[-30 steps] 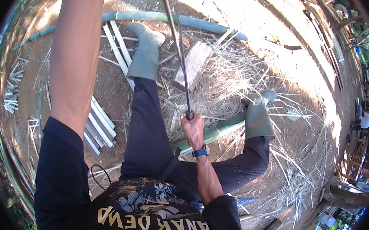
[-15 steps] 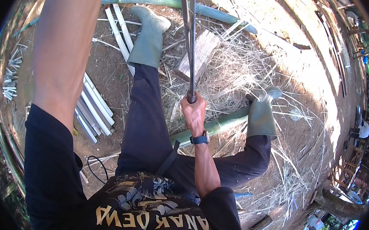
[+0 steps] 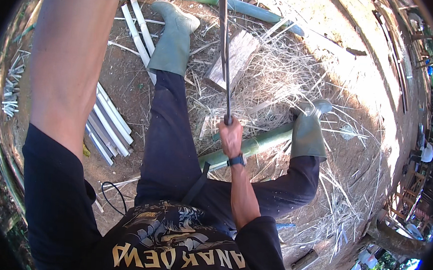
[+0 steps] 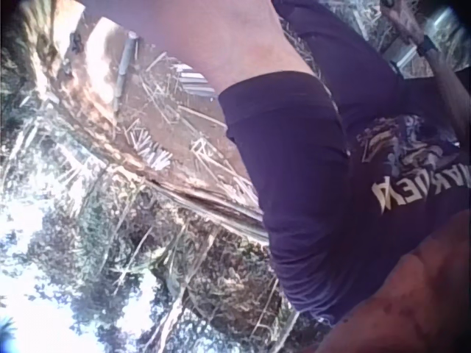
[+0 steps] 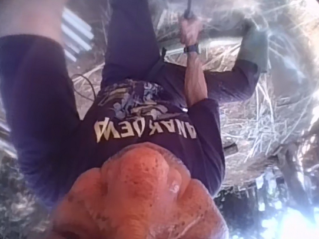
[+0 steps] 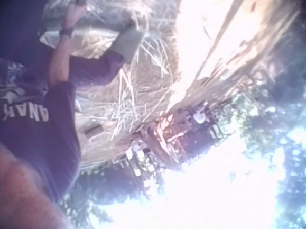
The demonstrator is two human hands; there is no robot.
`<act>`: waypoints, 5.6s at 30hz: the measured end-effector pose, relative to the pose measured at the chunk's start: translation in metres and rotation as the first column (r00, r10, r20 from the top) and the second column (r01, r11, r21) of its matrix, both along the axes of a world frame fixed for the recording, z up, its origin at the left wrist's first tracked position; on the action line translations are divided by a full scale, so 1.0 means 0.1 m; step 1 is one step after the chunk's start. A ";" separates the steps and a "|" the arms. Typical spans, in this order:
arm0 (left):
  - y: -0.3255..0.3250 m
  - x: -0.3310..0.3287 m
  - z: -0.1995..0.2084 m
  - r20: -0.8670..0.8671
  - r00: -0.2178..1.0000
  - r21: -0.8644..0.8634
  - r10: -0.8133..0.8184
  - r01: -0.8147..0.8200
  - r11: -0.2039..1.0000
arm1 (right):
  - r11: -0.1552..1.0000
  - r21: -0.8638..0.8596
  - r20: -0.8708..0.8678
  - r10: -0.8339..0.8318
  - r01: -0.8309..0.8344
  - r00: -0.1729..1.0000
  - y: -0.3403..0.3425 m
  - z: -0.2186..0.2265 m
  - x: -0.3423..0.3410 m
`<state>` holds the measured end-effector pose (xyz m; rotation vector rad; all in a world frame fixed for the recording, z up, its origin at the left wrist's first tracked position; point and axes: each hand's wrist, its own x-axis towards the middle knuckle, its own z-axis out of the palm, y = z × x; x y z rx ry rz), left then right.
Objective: The person sits on the ground and uses a machete to split long bamboo poles into thin strips. They hold the bamboo with one hand and strike it with the machete in the other, occasionally using their feet to hold the material steady. The person repeatedly splits the bamboo and stacks the resulting strips on the ground.
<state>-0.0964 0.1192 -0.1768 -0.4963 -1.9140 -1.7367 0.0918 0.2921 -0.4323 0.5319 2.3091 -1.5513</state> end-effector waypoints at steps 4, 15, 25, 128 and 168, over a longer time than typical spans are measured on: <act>0.03 -0.02 -0.03 -0.001 1.000 -0.006 -0.007 0.007 1.000 | 0.996 -0.038 0.017 -0.078 0.079 0.997 -0.03 0.08 -0.02; 0.07 -0.05 -0.05 0.004 1.000 -0.004 -0.018 0.018 1.000 | 0.995 0.010 0.118 -0.105 0.104 0.987 0.12 -0.48 0.29; 0.08 -0.08 -0.06 0.010 1.000 -0.014 -0.009 0.009 1.000 | 0.995 -0.042 0.144 -0.079 0.086 0.986 0.01 -0.31 -0.11; -0.66 2.38 1.11 -0.361 0.927 0.352 0.102 0.034 0.935 | 0.899 0.421 0.089 0.095 -0.123 0.992 -0.18 -0.22 -0.26; -1.49 2.08 0.99 -0.336 0.929 0.637 -0.157 0.347 0.689 | 0.921 0.369 0.029 0.120 -0.122 0.992 -0.05 0.02 -0.14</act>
